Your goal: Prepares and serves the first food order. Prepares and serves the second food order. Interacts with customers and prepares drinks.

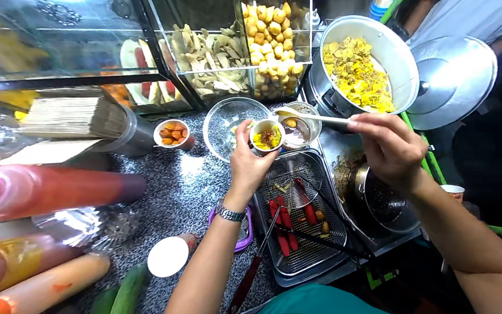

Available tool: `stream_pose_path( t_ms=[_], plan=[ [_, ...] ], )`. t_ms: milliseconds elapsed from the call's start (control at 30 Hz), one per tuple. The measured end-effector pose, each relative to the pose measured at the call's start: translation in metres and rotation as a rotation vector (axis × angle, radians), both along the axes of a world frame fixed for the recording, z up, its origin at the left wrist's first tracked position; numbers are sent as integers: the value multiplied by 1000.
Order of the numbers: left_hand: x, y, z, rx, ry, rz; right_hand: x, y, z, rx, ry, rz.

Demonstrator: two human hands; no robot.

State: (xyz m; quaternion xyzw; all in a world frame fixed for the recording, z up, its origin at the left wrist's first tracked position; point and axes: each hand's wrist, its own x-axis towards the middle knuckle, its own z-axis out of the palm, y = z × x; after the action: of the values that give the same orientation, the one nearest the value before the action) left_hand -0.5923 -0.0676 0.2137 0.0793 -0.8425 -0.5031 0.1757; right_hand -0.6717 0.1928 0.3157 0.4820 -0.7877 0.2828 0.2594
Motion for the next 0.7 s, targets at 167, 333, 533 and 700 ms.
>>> stream_pose_path(
  t_ms=[167, 333, 533, 700],
  plan=[
    [-12, 6, 16, 10, 65, 7, -34, -1, -40, 148, -216, -91],
    [-37, 39, 40, -108, 218, -75, -36, -13, -17, 85, -499, -74],
    [-92, 105, 59, -224, 368, -117, -68, 7, 43, 302, -756, -89],
    [-124, 134, 69, -171, 360, -284, -131, 61, 68, 272, -797, -267]
  ],
)
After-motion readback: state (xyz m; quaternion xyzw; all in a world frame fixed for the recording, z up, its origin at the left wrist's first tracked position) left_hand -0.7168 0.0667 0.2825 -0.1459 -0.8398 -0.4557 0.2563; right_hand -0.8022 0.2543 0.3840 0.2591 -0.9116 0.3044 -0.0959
